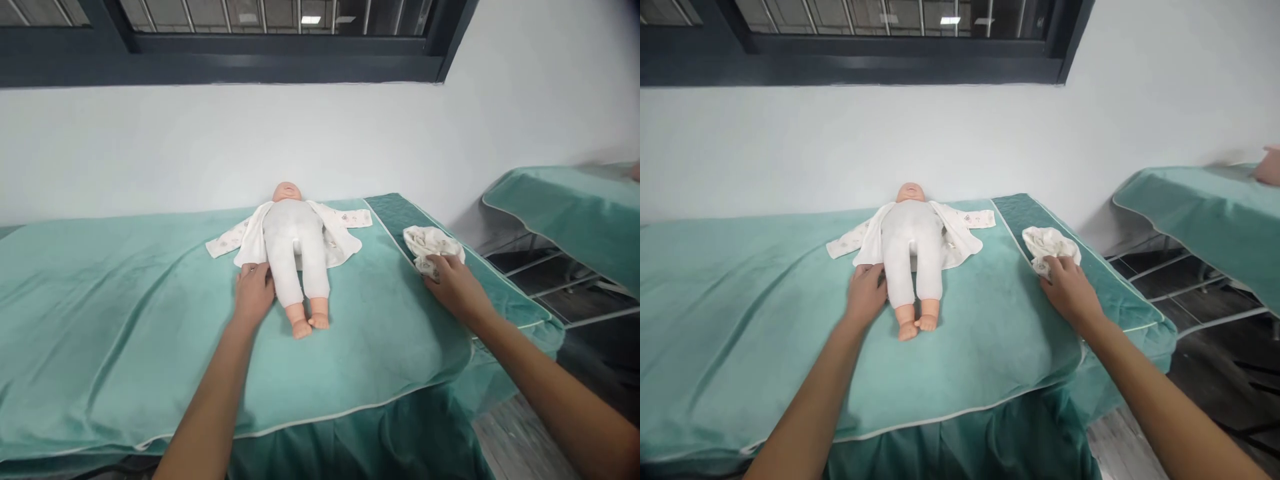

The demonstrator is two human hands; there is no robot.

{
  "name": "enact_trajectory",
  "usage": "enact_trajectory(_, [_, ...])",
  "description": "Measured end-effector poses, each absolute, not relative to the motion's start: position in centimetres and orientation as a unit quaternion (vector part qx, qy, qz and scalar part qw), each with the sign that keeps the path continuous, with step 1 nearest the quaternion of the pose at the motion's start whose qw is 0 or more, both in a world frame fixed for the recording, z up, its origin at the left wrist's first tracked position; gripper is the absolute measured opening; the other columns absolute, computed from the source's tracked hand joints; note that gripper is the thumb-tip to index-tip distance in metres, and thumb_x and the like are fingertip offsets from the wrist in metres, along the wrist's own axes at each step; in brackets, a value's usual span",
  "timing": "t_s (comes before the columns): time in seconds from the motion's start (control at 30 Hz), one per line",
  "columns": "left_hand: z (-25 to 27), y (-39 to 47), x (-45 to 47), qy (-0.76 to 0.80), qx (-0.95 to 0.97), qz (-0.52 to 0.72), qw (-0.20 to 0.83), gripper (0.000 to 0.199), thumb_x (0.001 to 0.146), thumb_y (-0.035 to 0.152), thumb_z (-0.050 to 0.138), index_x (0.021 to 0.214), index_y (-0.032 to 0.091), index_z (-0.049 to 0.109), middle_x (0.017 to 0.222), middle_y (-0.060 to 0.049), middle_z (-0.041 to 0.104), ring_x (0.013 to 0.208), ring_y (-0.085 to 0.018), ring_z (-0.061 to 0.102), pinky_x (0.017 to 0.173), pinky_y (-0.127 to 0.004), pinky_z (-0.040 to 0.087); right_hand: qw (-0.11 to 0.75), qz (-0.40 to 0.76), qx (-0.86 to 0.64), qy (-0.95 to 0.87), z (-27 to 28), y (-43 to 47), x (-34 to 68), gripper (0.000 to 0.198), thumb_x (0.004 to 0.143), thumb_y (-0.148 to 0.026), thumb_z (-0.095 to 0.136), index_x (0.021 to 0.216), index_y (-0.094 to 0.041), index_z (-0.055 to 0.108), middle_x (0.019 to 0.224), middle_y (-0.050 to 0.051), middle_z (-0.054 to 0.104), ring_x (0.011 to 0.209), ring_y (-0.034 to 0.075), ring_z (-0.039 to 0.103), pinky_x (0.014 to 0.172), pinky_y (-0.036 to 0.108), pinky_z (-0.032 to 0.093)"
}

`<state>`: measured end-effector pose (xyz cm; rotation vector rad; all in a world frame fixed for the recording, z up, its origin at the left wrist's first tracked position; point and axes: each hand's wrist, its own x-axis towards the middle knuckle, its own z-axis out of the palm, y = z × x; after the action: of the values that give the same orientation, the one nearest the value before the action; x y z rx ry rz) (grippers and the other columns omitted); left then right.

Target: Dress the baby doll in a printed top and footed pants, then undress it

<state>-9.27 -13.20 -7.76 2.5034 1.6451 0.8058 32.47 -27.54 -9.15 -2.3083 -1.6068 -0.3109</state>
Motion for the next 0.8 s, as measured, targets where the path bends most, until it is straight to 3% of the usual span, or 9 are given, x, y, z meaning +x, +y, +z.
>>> enact_trajectory(0.13, [-8.0,-12.9,-9.4,0.531,0.802,0.272,0.037,0.023,0.088,0.026,0.045,0.100,0.022,0.065,0.091,-0.012,0.068,0.104,-0.033,0.054,0.083,-0.041,0.040,0.183,-0.102,-0.793,-0.573,-6.6,-27.4,31.2,0.042,0.082,-0.028,0.056,0.123,-0.023,0.061,0.117,0.015,0.064,0.088,0.031,0.064,0.074,0.042,0.048])
enact_trajectory(0.27, [-8.3,-13.0,-9.8,0.531,0.756,0.367,0.109,0.023,0.088,0.026,0.046,0.100,0.022,0.065,0.091,-0.010,0.068,0.102,-0.029,0.056,0.087,-0.039,0.042,0.345,-0.048,-0.751,-0.562,-2.3,-27.5,27.0,0.031,0.081,-0.030,0.060,0.110,-0.024,0.068,0.101,0.008,0.071,0.086,0.027,0.064,0.074,0.038,0.047])
enact_trajectory(0.37, [-8.0,-14.2,-10.0,0.535,0.688,0.454,0.183,0.020,0.087,0.027,0.049,0.099,0.022,0.064,0.095,-0.007,0.069,0.099,-0.025,0.058,0.087,-0.036,0.043,0.464,0.070,-0.706,-0.531,0.7,-27.3,22.9,0.021,0.081,-0.034,0.062,0.097,-0.025,0.071,0.093,0.003,0.073,0.081,0.023,0.065,0.070,0.033,0.049])
enact_trajectory(0.47, [-6.3,-17.2,-9.3,0.510,0.626,0.519,0.280,0.017,0.089,0.031,0.052,0.099,0.023,0.062,0.099,-0.005,0.069,0.095,-0.021,0.061,0.082,-0.032,0.044,0.541,0.279,-0.647,-0.459,2.8,-26.5,18.8,0.022,0.075,-0.038,0.069,0.091,-0.023,0.071,0.080,0.002,0.071,0.068,0.019,0.064,0.058,0.030,0.050])
enact_trajectory(0.57, [-3.1,-21.0,-7.9,0.414,0.632,0.552,0.353,0.024,0.089,0.037,0.058,0.109,0.024,0.062,0.108,-0.005,0.068,0.106,-0.021,0.061,0.089,-0.031,0.045,0.569,0.434,-0.562,-0.414,4.3,-25.7,15.2,0.019,0.073,-0.036,0.073,0.086,-0.023,0.070,0.083,0.002,0.070,0.075,0.019,0.065,0.061,0.030,0.055])
enact_trajectory(0.7, [1.6,-24.1,-6.4,0.296,0.671,0.539,0.414,0.051,0.084,0.034,0.068,0.132,0.029,0.053,0.139,-0.004,0.055,0.128,-0.023,0.052,0.101,-0.031,0.044,0.582,0.546,-0.425,-0.428,6.0,-25.5,11.7,0.015,0.077,-0.035,0.070,0.078,-0.022,0.065,0.088,0.004,0.070,0.082,0.020,0.066,0.066,0.033,0.058])
enact_trajectory(0.8, [4.1,-24.4,-6.9,0.330,0.664,0.579,0.340,0.036,0.084,0.035,0.068,0.118,0.023,0.062,0.123,-0.004,0.065,0.116,-0.022,0.059,0.100,-0.032,0.046,0.540,0.522,-0.427,-0.504,7.3,-26.3,10.5,0.014,0.080,-0.034,0.066,0.087,-0.022,0.065,0.081,0.001,0.068,0.074,0.017,0.065,0.065,0.031,0.057])
